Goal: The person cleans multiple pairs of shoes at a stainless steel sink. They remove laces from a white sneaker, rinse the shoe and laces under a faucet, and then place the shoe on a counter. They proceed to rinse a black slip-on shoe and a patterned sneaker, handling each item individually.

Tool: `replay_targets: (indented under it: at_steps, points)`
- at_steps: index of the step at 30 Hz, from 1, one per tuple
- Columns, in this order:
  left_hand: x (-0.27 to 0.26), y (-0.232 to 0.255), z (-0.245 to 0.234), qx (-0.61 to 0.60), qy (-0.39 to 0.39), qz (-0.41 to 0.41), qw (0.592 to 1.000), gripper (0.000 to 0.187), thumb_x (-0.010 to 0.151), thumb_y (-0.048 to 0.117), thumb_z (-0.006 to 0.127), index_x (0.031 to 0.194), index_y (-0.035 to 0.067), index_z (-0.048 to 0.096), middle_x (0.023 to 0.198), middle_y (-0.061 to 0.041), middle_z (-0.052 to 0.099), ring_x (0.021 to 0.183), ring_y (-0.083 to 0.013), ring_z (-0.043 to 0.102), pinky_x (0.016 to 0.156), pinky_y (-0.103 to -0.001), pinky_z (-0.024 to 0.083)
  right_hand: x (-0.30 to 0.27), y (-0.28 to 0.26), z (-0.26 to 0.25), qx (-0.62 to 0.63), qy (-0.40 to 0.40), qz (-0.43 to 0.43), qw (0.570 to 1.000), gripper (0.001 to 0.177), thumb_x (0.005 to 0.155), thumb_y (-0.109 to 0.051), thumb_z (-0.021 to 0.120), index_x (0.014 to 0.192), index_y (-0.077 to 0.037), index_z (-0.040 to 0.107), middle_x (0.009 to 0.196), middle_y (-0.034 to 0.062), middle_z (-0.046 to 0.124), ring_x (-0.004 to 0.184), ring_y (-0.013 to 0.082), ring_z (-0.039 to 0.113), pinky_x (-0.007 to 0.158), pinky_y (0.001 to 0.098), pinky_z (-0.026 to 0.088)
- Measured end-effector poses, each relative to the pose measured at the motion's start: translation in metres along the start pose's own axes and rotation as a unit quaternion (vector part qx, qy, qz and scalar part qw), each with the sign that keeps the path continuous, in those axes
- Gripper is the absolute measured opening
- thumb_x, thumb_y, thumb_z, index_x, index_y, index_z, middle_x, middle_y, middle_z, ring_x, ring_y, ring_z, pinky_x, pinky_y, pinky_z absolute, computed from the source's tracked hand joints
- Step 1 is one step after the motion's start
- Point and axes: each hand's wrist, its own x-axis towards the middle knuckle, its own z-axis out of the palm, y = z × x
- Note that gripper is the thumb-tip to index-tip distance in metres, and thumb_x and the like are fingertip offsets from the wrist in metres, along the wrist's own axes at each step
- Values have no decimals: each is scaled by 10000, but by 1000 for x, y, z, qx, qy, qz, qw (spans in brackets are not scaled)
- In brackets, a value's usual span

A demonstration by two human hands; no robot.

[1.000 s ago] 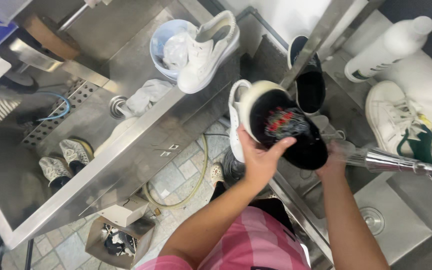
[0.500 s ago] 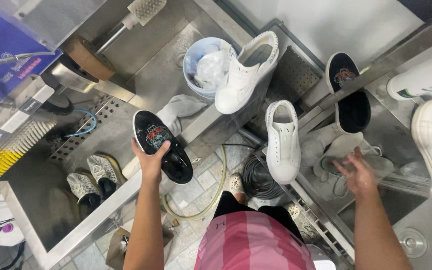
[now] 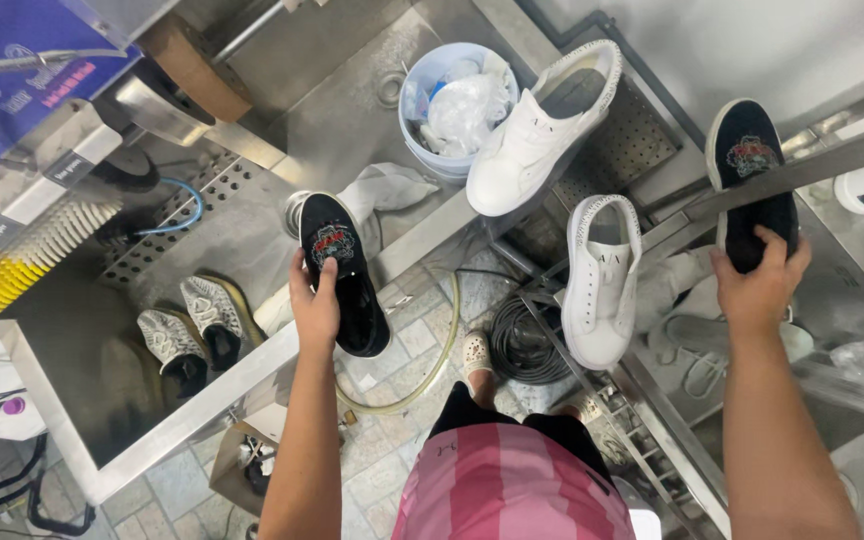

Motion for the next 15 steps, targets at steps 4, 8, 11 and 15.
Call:
replay_targets:
  at_steps: [4,8,11,15]
  points:
    - [-8,5,-2,77,52,10,996,695,998,401,651,1519,13,406,1494,-244,423,1244,-297,576,1041,-389,457,2,17,-8,-29,6,-39,999,409,892,-258,936,1034,23,675,1469,310,497,1267,474,558,1069,487,493]
    - [-30,22,-6,135,79,59,986,551,1041,299,614,1498,27,471,1480,-246,452,1274,-339,556,1061,-430,440,-26,34,-27,100,17,23,995,373,945,-261,916,1003,22,679,1200,232,648,1064,371,635,943,449,511]
    - [-40,43,-8,153,81,150,973,417,1047,169,576,1439,29,555,1450,-220,516,1310,-331,551,1081,-444,441,-66,59,-56,140,-39,215,966,354,1005,-291,878,1009,0,676,968,194,656,876,277,593,802,398,475]
    - [-60,76,-6,89,101,226,965,299,1039,53,541,1320,21,638,1368,-168,623,1295,-294,592,1077,-402,462,-114,87,-75,428,-52,348,832,288,1003,-189,779,1210,-54,631,1077,52,650,875,161,609,712,317,497]
